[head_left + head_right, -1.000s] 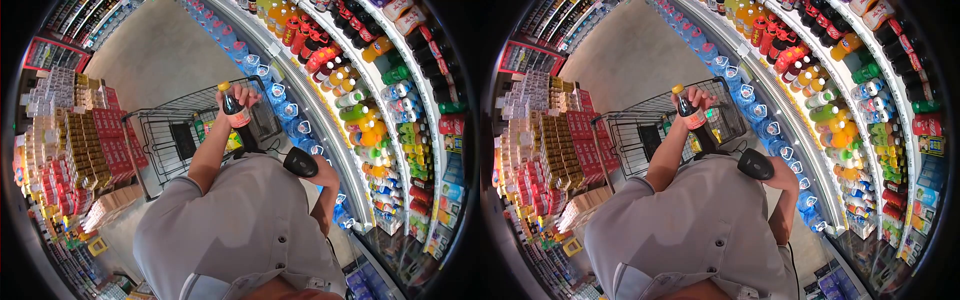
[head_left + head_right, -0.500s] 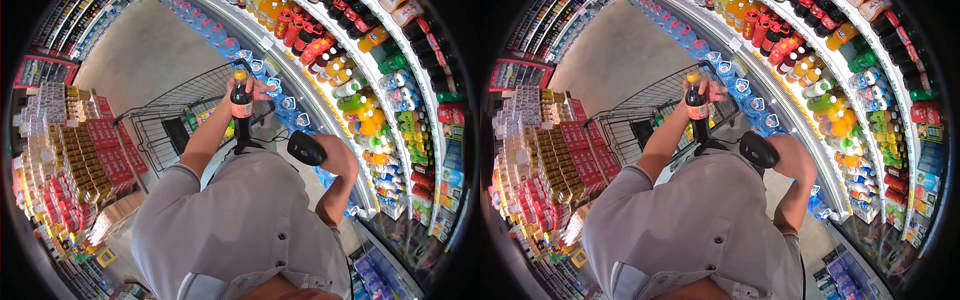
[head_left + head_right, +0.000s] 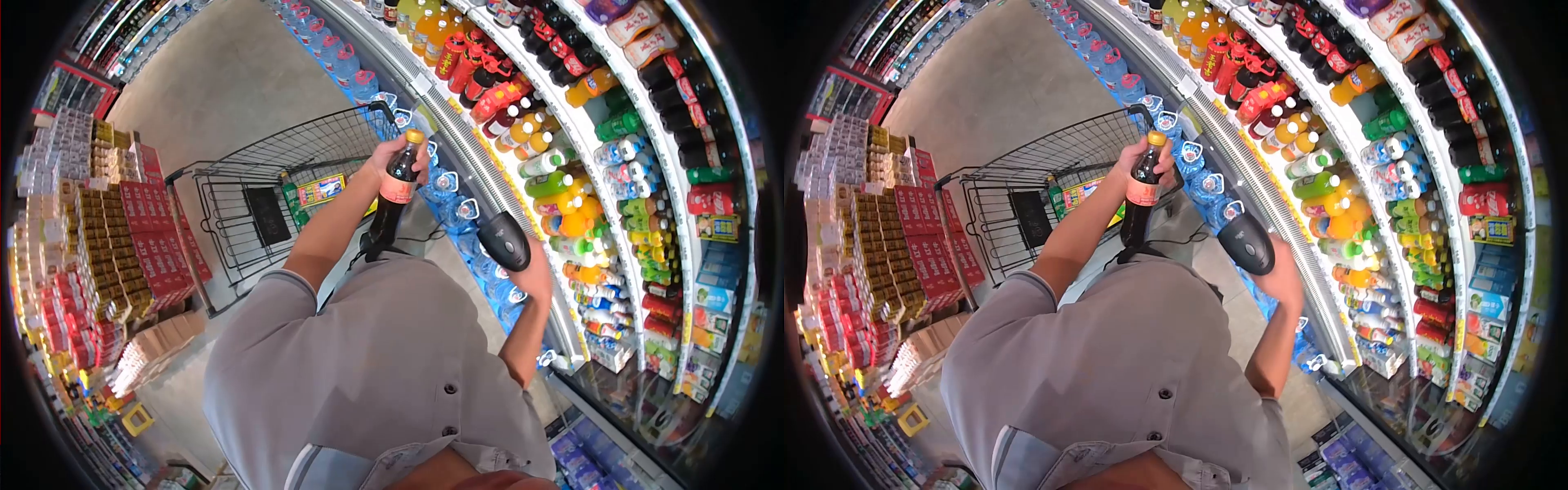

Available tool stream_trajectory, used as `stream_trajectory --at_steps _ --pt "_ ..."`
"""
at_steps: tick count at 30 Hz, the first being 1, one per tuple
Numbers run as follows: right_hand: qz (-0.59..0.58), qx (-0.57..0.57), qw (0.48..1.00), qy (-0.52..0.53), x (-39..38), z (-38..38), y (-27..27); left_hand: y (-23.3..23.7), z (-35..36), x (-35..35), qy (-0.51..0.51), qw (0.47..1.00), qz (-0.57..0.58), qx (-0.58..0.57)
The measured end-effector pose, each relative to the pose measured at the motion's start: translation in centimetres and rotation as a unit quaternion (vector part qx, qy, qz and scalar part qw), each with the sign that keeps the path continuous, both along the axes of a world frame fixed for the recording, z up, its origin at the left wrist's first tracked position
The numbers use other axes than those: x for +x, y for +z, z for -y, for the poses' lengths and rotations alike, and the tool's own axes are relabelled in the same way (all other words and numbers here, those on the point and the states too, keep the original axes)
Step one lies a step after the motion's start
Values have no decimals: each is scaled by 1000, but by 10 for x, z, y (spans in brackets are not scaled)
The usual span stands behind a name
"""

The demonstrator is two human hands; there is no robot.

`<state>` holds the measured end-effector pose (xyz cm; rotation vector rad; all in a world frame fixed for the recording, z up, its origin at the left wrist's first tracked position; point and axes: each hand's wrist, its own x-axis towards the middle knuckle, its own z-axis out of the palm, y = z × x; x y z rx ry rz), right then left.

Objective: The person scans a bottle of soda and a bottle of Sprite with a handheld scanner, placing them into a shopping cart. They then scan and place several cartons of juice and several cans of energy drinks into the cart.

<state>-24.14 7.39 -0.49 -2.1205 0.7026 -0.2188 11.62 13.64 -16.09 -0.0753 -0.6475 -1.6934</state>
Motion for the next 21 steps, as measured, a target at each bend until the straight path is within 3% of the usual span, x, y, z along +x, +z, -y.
stream_trajectory --at_steps 3,4,6,8,9,11,12,14,16,18,21 --pt "58 117 986 -100 -11 -23 -56 35 -6 -15 59 986 49 149" --pt "90 152 977 -118 -10 -29 -70 46 -3 -20 64 986 47 145" --pt "206 311 921 -113 7 -46 -70 65 2 -28 222 939 110 238" --pt "266 379 876 -133 17 -53 -88 88 0 -35 246 934 89 244" --pt "267 375 878 -132 22 -56 -94 96 2 -39 305 906 85 280" --pt "329 438 822 -157 31 -60 -100 121 -1 -46 387 852 74 344" --pt "327 436 825 -152 38 -62 -97 125 -3 -47 391 852 70 341" --pt "364 473 781 -182 52 -64 -90 131 -10 -45 419 807 57 411" --pt "334 472 796 -178 60 -66 -92 141 -21 -43 415 810 53 410" --pt "330 479 780 -232 75 -74 -90 137 -30 -36 402 816 72 410" --pt "331 475 774 -256 90 -84 -100 109 -46 -17 367 842 75 389"
